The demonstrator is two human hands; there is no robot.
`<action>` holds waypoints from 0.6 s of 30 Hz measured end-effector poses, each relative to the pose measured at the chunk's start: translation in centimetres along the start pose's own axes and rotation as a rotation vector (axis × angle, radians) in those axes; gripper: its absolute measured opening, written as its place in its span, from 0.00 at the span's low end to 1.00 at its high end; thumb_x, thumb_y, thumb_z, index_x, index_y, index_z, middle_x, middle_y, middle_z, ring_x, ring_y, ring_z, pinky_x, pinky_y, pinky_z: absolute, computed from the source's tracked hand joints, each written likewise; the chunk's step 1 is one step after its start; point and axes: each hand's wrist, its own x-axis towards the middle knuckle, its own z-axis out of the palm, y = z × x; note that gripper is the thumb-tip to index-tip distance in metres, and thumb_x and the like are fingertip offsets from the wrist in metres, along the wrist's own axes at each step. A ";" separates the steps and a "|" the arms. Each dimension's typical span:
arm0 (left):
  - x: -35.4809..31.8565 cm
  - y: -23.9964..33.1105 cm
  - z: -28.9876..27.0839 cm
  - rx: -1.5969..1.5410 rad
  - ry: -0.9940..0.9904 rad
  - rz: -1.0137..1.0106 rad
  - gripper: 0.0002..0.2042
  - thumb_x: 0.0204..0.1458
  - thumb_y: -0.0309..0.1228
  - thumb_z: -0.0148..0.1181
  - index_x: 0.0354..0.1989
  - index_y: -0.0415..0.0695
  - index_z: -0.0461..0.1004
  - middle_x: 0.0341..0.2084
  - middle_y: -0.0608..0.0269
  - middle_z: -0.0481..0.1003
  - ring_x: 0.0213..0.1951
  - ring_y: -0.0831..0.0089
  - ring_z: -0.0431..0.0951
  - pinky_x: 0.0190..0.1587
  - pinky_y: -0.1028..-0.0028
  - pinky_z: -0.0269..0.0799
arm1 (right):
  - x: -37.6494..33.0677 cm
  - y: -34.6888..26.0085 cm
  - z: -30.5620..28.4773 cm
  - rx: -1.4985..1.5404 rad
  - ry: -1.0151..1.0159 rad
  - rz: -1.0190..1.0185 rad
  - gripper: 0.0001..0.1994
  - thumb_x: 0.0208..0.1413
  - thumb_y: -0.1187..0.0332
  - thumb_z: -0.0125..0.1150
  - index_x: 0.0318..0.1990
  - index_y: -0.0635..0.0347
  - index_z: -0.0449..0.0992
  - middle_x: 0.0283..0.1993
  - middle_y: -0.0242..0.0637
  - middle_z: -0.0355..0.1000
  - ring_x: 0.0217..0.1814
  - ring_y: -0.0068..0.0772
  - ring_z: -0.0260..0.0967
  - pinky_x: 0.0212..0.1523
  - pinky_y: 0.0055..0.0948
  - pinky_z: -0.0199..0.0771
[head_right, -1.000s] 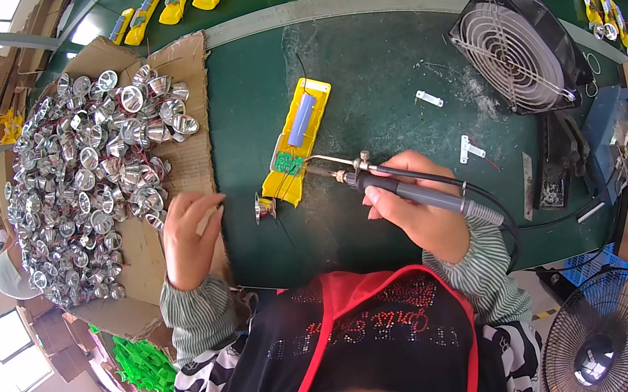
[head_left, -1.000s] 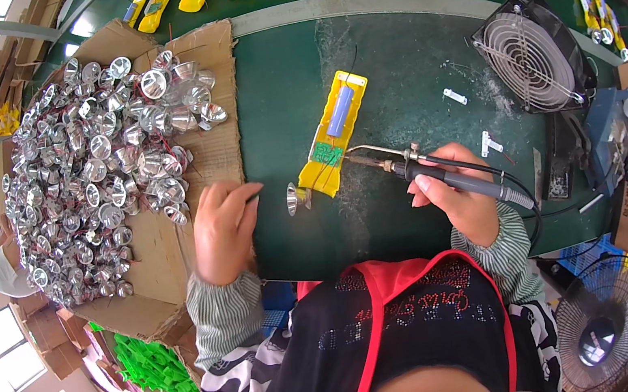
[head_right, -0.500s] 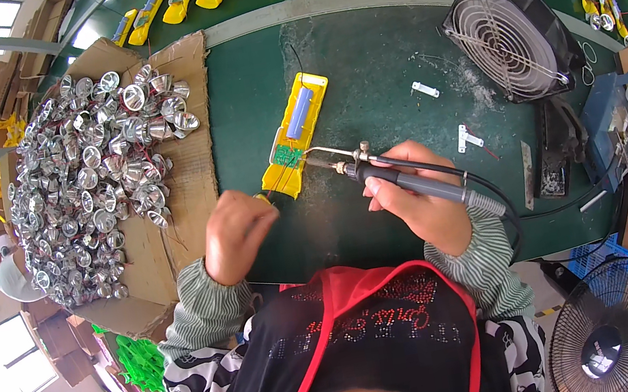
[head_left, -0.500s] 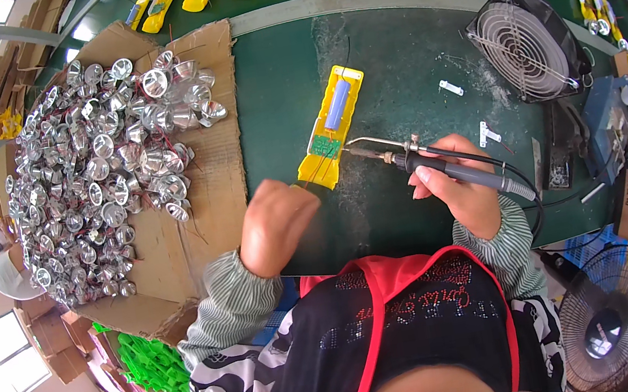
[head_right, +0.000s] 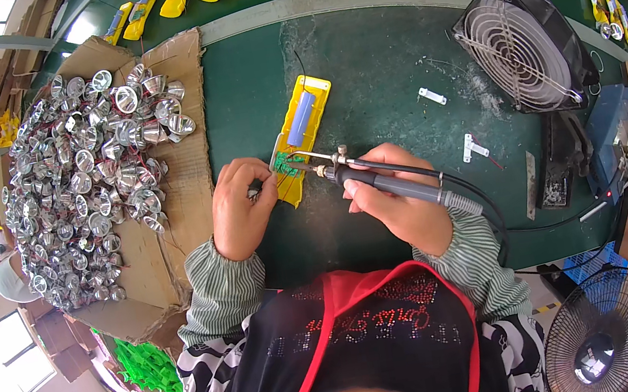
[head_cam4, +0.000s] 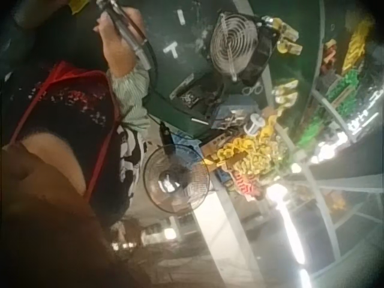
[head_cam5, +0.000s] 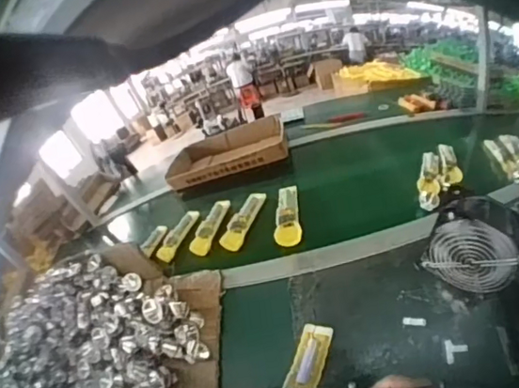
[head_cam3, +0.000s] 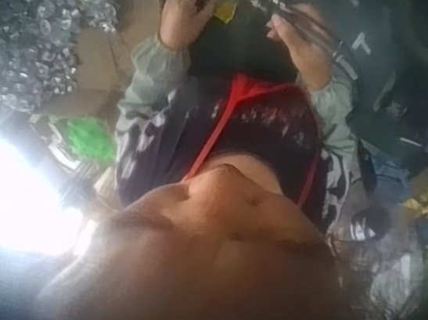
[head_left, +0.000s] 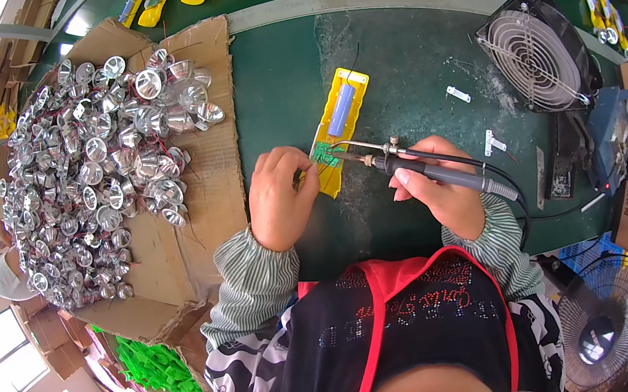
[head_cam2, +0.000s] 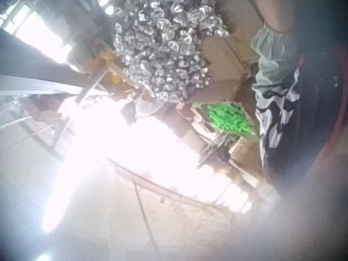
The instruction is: The person solders wires onto flashlight circuit board assemblies using a soldering iron and places the assembled units onto a conveyor belt.
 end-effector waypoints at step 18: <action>0.1 0.1 -0.1 0.002 -0.017 0.010 0.05 0.43 0.21 0.59 0.27 0.38 0.69 0.32 0.57 0.73 0.34 0.59 0.71 0.39 0.67 0.67 | 0.1 0.1 -0.2 0.060 0.014 0.001 0.08 0.51 0.77 0.58 0.38 0.70 0.68 0.30 0.42 0.74 0.28 0.26 0.74 0.30 0.23 0.76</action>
